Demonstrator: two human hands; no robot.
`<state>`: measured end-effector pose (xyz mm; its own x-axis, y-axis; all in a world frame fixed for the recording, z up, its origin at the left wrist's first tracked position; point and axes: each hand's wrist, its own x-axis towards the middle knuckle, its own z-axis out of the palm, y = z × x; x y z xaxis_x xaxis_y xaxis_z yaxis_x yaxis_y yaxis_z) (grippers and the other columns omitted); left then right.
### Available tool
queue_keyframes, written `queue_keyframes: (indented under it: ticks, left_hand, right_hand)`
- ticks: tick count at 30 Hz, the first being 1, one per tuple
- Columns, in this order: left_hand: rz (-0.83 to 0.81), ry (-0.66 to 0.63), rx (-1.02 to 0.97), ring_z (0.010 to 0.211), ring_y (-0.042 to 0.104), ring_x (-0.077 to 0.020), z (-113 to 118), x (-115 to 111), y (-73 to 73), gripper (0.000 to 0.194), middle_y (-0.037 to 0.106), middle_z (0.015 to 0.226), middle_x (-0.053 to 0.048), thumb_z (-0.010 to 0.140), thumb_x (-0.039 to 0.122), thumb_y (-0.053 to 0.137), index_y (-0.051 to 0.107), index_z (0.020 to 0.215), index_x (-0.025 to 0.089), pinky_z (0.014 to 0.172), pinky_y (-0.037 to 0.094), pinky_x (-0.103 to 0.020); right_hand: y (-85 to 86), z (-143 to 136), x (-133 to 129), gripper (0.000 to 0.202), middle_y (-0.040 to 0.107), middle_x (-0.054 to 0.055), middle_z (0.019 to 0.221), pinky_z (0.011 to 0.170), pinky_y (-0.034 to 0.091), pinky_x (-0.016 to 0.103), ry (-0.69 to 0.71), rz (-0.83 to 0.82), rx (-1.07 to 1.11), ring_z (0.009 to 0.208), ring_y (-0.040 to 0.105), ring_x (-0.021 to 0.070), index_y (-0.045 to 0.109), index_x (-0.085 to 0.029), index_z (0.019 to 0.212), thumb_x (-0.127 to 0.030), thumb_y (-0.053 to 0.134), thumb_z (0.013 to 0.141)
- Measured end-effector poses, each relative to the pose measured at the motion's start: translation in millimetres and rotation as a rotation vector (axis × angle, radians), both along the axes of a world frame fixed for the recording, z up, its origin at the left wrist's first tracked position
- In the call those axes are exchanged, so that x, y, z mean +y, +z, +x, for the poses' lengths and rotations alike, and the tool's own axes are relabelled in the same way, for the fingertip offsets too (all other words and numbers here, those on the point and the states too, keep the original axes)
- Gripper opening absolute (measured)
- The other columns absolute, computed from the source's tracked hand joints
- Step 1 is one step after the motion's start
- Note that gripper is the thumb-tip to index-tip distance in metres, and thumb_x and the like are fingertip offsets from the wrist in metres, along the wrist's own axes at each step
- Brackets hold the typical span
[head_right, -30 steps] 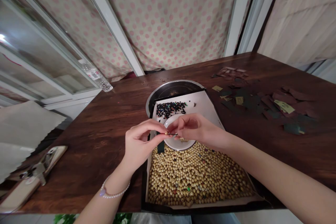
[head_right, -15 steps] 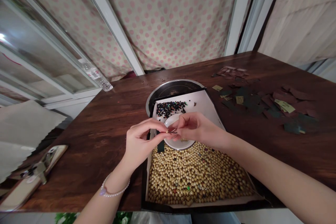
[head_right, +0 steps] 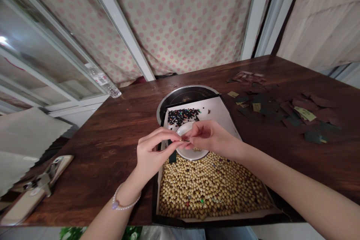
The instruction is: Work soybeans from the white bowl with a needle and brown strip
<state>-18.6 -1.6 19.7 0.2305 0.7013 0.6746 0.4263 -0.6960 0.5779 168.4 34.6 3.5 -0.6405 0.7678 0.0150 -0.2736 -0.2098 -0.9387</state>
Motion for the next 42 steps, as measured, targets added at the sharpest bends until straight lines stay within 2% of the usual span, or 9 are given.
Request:
queue_keyframes:
  ticks: [10,16,26,33,42]
  left_hand:
    - [-0.054,0.002,-0.010,0.067,0.066,-0.0138,-0.5,-0.5,-1.0,0.004,0.071,0.073,-0.002,0.076,0.015,0.070,0.070,0.075,0.019,0.069,0.055,-0.030]
    - [-0.078,0.001,-0.016,0.067,0.065,-0.0130,0.0,-1.0,-0.7,0.006,0.070,0.073,-0.001,0.075,0.013,0.071,0.069,0.075,0.019,0.069,0.055,-0.029]
    - [-0.034,-0.059,-0.051,0.067,0.065,-0.0130,3.2,-2.3,-0.4,0.008,0.071,0.073,-0.002,0.072,0.011,0.073,0.070,0.076,0.017,0.066,0.054,-0.027]
    - [-0.056,0.008,-0.057,0.065,0.065,-0.0129,3.6,-2.3,-0.2,0.005,0.071,0.071,-0.003,0.072,0.015,0.074,0.069,0.073,0.016,0.064,0.053,-0.025]
    - [-0.127,0.052,-0.097,0.058,0.062,-0.0110,6.1,-1.8,-0.3,0.007,0.071,0.067,-0.001,0.070,0.019,0.076,0.069,0.070,0.016,0.059,0.052,-0.022]
  right_hand:
    - [-2.6,0.9,0.3,0.020,0.073,0.004,0.086,0.075,0.056,0.030,0.023,-0.012,0.008,0.078,0.071,0.0160,0.059,-0.017,0.064,-0.027,0.075,0.070]
    - [-3.2,2.1,0.6,0.017,0.073,0.004,0.087,0.077,0.056,0.030,0.046,0.012,0.024,0.079,0.071,0.0156,0.059,-0.017,0.066,-0.024,0.074,0.072]
    - [-3.3,2.0,2.7,0.016,0.073,0.003,0.075,0.069,0.057,0.028,0.028,0.050,-0.035,0.071,0.071,0.0146,0.059,-0.017,0.068,-0.025,0.072,0.073]
    - [0.0,-0.3,-2.2,0.012,0.071,0.002,0.069,0.066,0.056,0.026,-0.076,0.178,-0.073,0.065,0.068,0.0122,0.060,-0.018,0.067,-0.022,0.069,0.075]
    - [2.4,2.5,-8.7,0.009,0.066,0.001,0.072,0.067,0.051,0.027,-0.186,0.483,-0.193,0.069,0.062,0.0122,0.059,-0.018,0.073,-0.020,0.066,0.077]
